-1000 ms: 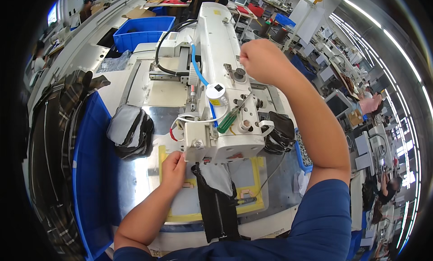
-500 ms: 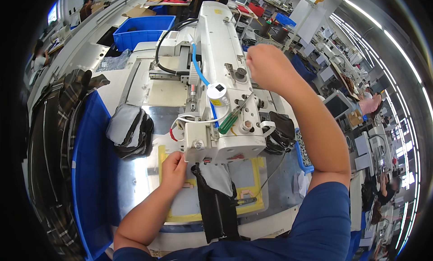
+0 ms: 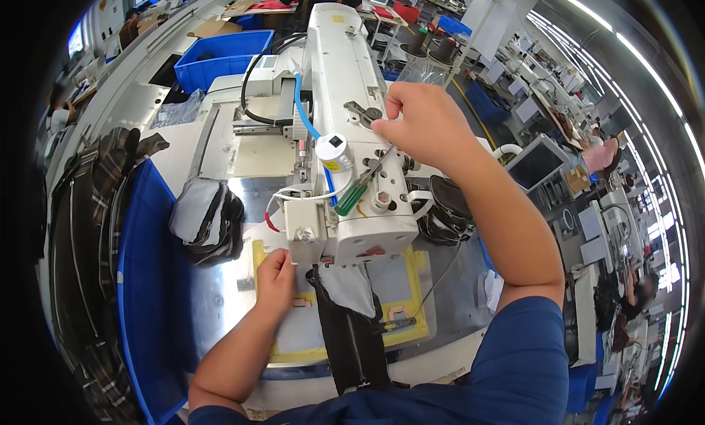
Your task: The person operates an industrial sewing machine to attach zippers to small fabric pouches. They repeatedly position the pouches under the needle, sew along the zipper edges, and trim excess threads. The finished pouches are stacked on the table.
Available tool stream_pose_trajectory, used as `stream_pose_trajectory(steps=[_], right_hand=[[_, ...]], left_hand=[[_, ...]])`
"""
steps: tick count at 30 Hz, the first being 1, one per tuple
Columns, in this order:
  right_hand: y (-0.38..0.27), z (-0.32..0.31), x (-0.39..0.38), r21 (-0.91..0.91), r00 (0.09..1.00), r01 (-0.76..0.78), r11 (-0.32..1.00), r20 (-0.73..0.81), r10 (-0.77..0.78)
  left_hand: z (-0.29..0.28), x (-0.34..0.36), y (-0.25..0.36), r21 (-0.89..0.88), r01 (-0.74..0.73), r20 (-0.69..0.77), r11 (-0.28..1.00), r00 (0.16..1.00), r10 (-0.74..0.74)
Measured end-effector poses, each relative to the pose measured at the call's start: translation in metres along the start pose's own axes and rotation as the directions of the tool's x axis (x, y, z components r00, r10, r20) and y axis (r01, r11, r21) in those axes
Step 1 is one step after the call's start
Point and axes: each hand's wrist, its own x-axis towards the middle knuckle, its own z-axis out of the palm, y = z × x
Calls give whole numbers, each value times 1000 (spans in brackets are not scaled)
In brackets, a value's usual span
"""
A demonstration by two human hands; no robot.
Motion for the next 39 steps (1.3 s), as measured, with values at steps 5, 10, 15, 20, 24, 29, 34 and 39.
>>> stream_pose_trajectory(steps=[5, 10, 15, 20, 24, 29, 34, 39], right_hand=[[39, 0, -31, 236, 968, -243, 941, -8, 252], [165, 26, -99, 197, 831, -460, 866, -247, 498], [310, 55, -193, -65, 642, -647, 760, -585, 496], [367, 61, -233, -87, 715, -682, 726, -287, 637], [390, 77, -257, -76, 689, -690, 720, -376, 620], [376, 78, -262, 19, 577, -779, 627, -372, 727], [378, 59, -259, 5, 577, -759, 651, -460, 675], [389, 65, -266, -43, 575, -795, 605, -368, 730]], left_hand=[[-1, 2, -9, -45, -9, -1, 999, 1000, 9], [-2, 3, -11, -140, 28, 19, 990, 1000, -25], [1, 6, -16, -151, -26, 13, 988, 1000, 28], [-1, 7, -13, -94, -9, -39, 996, 999, 5], [-5, 12, -21, -102, -32, -29, 994, 999, 29], [-7, 10, -17, -92, 35, -89, 995, 995, -43], [-8, 11, -21, -90, 42, -121, 995, 991, -52], [-8, 12, -22, -112, 27, -114, 993, 993, -39]])
